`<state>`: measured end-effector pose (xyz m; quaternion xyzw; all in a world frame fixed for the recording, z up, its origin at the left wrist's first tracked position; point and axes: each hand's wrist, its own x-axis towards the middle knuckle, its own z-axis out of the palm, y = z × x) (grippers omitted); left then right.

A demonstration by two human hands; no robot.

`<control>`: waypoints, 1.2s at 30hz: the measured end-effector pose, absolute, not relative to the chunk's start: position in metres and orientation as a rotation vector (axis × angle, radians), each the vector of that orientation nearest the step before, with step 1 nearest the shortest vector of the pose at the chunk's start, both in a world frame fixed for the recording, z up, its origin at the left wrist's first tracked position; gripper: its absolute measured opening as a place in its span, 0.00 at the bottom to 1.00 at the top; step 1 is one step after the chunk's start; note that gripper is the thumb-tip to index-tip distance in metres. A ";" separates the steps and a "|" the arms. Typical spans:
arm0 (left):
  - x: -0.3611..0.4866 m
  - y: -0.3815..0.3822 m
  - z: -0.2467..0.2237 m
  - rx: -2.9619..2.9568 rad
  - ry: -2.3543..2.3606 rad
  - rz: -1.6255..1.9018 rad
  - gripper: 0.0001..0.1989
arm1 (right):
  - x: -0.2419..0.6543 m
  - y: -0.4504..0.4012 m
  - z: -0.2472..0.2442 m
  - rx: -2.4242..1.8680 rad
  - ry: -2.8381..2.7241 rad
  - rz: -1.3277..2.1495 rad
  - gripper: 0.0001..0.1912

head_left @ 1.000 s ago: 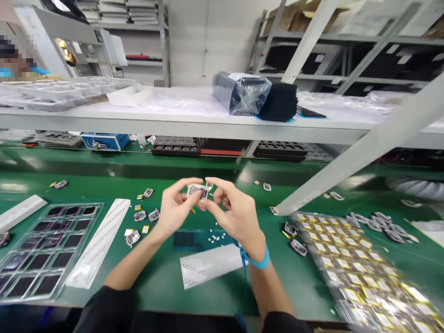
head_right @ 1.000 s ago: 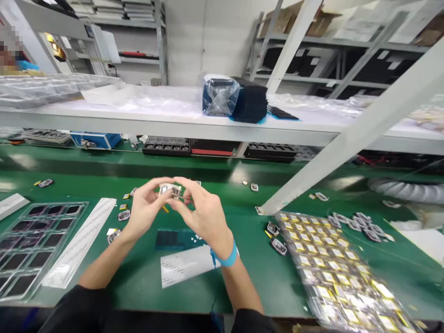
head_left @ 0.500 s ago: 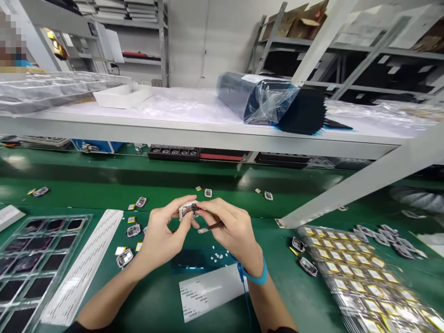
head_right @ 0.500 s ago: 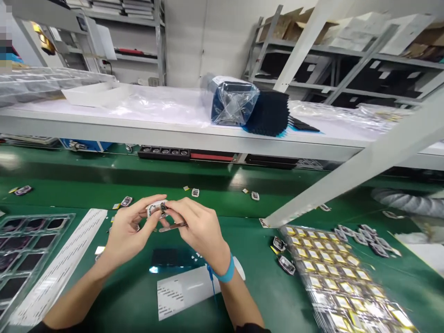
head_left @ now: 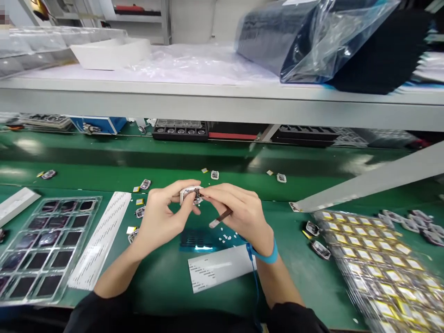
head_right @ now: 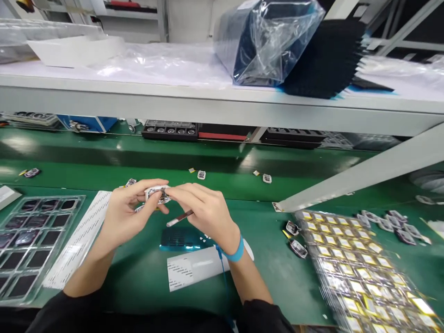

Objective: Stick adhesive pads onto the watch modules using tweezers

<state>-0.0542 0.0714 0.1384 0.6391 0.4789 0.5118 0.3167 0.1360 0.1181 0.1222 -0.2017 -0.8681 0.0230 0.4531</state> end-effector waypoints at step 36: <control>-0.046 0.070 0.143 1.546 1.196 1.247 0.03 | 0.142 0.111 0.130 -0.598 -1.998 0.221 0.09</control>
